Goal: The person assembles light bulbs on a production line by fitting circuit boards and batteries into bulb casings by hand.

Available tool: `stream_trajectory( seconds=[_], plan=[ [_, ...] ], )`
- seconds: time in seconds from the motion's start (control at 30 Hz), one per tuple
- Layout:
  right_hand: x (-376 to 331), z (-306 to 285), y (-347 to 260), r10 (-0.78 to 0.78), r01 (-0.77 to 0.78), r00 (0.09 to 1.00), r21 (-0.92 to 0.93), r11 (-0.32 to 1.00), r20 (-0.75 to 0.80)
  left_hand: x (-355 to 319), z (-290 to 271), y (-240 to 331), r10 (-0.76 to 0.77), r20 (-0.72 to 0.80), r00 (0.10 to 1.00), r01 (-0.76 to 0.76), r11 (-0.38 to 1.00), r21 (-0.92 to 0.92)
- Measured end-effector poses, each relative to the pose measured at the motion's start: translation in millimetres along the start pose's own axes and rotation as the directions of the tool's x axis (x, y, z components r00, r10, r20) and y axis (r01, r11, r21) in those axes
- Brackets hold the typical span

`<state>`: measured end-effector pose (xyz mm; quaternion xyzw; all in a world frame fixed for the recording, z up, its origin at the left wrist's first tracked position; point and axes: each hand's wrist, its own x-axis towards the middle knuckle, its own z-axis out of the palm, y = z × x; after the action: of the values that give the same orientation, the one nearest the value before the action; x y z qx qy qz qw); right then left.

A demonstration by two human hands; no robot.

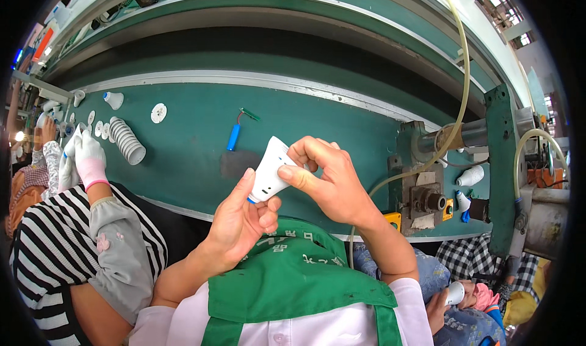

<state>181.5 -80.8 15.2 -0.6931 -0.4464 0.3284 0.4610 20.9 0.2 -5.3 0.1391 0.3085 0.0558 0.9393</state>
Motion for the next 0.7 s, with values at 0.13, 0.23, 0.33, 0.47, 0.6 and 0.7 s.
stream_trajectory(
  seconds=[0.13, 0.23, 0.33, 0.47, 0.6, 0.7],
  plan=[
    [-4.5, 8.4, 3.0, 0.021, -0.021, 1.000, 0.007, 1.000, -0.002, 1.3, 1.8, -4.6, 0.078, -0.007, 0.997, -0.078, 0.996, 0.043],
    [-6.5, 14.2, 4.2, 0.126, -0.119, 0.992, 0.210, 0.971, -0.021, -2.0, 4.0, -7.0, 0.106, -0.084, 0.991, -0.094, 0.986, 0.136],
    [-6.3, 12.3, 4.6, 0.259, -0.251, 0.966, 0.347, 0.904, 0.023, -3.1, 4.0, -8.9, 0.073, -0.061, 0.995, -0.063, 0.988, 0.142],
    [-3.1, 9.3, 2.3, 0.339, -0.360, 0.932, 0.436, 0.825, 0.129, -2.9, 3.6, -10.1, 0.039, -0.043, 0.998, -0.033, 0.989, 0.144],
    [1.5, 4.2, 3.7, 0.345, -0.380, 0.925, 0.369, 0.848, 0.160, -1.4, 1.0, -8.5, 0.015, -0.056, 0.998, -0.008, 0.993, 0.115],
    [4.0, 2.0, 2.6, 0.344, -0.392, 0.919, 0.349, 0.851, 0.193, -1.8, 0.7, -6.3, 0.036, -0.054, 0.998, -0.027, 0.988, 0.153]
  ],
)
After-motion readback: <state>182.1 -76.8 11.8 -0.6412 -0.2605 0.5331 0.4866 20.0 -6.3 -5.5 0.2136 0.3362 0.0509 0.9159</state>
